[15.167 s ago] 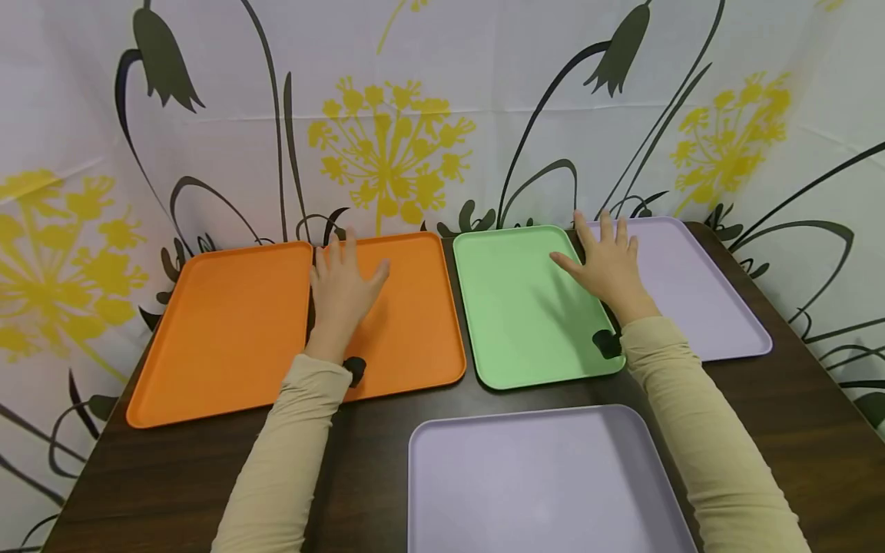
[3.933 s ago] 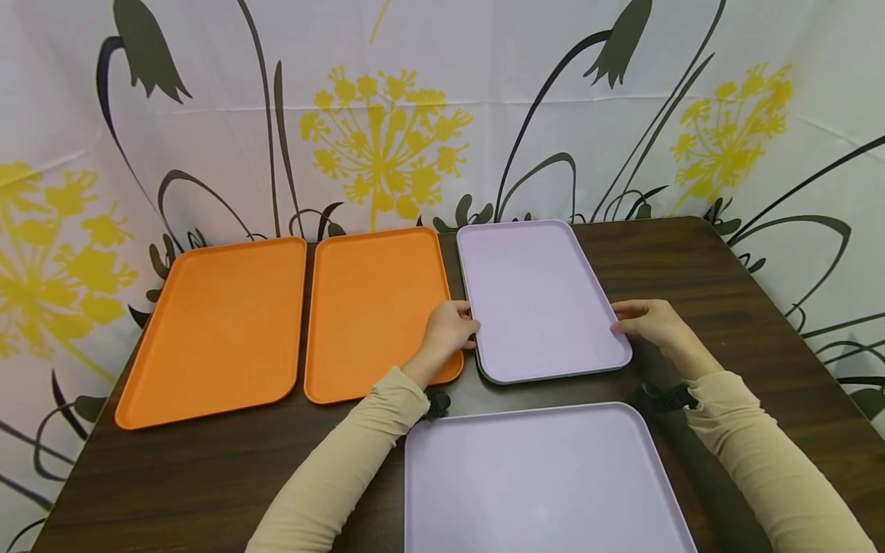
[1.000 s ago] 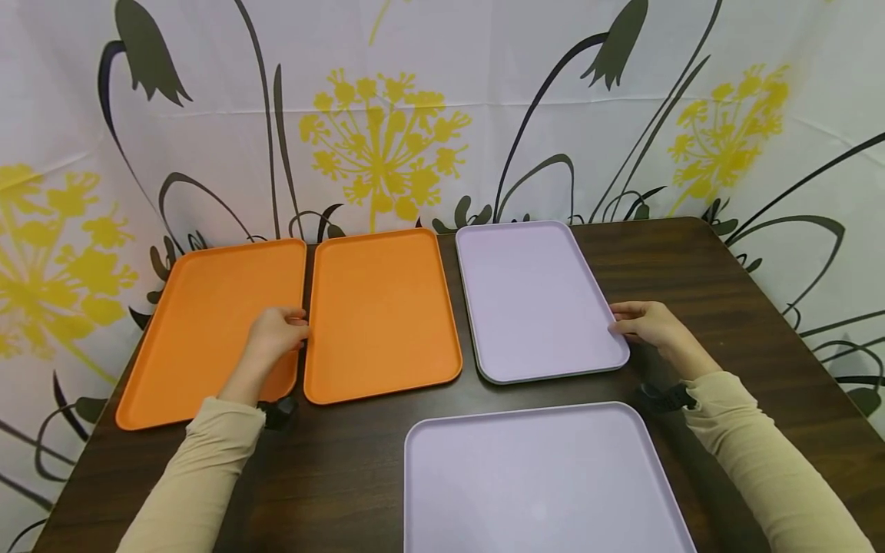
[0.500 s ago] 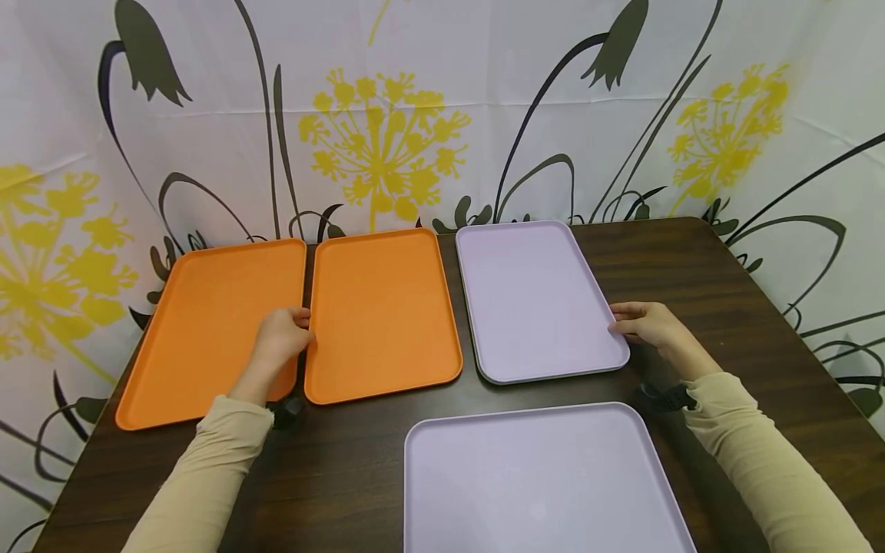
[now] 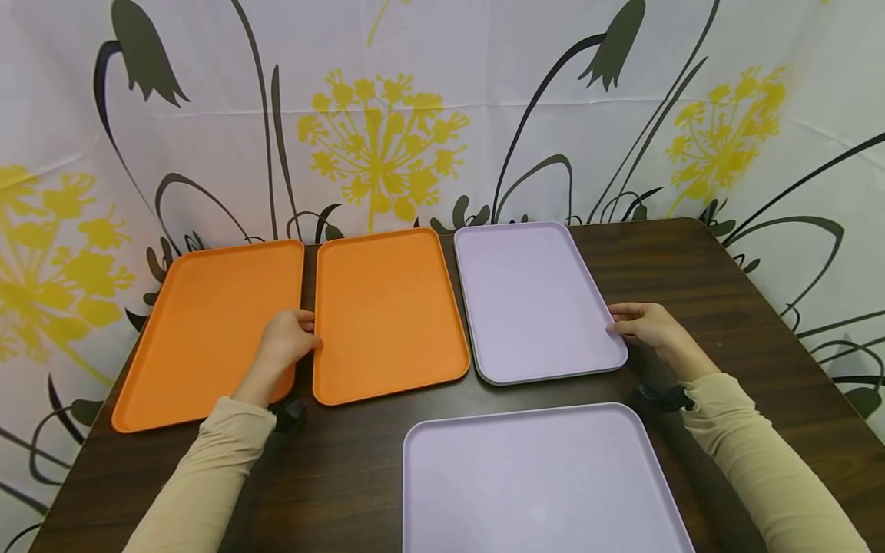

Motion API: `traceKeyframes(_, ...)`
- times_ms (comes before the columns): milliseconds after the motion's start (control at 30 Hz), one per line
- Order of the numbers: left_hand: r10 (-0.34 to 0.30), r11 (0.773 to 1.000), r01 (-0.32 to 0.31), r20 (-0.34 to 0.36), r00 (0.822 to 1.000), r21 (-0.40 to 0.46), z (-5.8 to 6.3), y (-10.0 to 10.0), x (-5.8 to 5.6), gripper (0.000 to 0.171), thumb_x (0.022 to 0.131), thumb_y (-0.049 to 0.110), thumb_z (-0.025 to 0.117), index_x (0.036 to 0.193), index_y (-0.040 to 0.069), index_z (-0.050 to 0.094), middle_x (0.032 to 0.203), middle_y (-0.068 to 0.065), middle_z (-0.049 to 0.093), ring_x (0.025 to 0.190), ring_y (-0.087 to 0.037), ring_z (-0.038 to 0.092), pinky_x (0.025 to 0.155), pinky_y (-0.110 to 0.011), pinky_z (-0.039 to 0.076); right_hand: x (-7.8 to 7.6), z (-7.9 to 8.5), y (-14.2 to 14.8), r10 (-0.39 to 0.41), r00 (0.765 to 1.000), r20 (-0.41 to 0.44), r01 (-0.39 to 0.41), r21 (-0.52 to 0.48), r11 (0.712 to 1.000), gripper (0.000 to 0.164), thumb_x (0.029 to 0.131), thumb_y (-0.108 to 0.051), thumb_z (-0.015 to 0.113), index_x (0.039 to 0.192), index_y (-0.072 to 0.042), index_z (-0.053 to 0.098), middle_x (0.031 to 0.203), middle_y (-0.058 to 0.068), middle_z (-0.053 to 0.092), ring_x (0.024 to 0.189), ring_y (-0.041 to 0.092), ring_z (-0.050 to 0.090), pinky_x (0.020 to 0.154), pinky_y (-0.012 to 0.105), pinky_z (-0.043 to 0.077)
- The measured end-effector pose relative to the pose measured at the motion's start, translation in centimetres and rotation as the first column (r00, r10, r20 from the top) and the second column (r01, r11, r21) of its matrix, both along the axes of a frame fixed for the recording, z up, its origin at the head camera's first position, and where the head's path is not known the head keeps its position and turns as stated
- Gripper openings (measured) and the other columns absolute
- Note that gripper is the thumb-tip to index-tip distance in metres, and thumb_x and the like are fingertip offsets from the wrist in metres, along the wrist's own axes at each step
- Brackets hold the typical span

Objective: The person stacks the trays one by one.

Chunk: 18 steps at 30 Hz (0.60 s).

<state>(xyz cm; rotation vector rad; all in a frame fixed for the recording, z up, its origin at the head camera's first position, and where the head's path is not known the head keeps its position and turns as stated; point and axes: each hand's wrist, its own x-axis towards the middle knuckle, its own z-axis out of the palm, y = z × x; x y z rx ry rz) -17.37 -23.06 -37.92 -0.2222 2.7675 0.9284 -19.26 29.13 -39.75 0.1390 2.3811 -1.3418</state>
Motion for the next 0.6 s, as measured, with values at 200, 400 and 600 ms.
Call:
traceKeyframes(200, 0.042, 0.995, -0.046, 0.054, 0.998, 0.088, -0.04, 0.05, -0.01, 0.056, 0.08, -0.005, 0.062, 0.132, -0.018, 0.045, 0.12, -0.034, 0.056, 0.092, -0.036, 0.064, 0.066, -0.029, 0.059, 0.06, 0.07, -0.12, 0.012, 1.0, -0.006, -0.011, 0.012, 1.0, 0.056, 0.09, -0.006, 0.062, 0.136, 0.016, 0.04, 0.112, 0.009, 0.067, 0.079, -0.01, 0.053, 0.073, 0.011, 0.053)
traceKeyframes(400, 0.051, 0.979, -0.072, 0.116, 0.992, 0.188, 0.02, -0.23, -0.07, 0.06, 0.084, -0.006, 0.059, 0.138, -0.018, 0.036, 0.127, -0.037, 0.05, 0.098, -0.037, 0.065, 0.075, -0.036, 0.061, 0.17, 0.11, -0.26, 0.017, 1.0, -0.008, -0.017, 0.01, 1.0, 0.056, 0.089, -0.006, 0.061, 0.136, 0.017, 0.04, 0.115, 0.013, 0.066, 0.08, -0.01, 0.054, 0.074, 0.012, 0.052)
traceKeyframes(600, 0.031, 0.962, -0.067, 0.139, 0.99, 0.263, 0.6, -0.67, -0.02, 0.062, 0.085, -0.001, 0.058, 0.14, -0.016, 0.034, 0.131, -0.038, 0.048, 0.088, -0.021, 0.068, 0.075, -0.03, 0.061, 0.13, 0.12, -0.24, 0.018, 1.0, -0.013, -0.018, 0.006, 1.0, 0.056, 0.089, -0.005, 0.061, 0.136, 0.017, 0.039, 0.122, 0.021, 0.062, 0.08, -0.012, 0.053, 0.074, 0.011, 0.053)
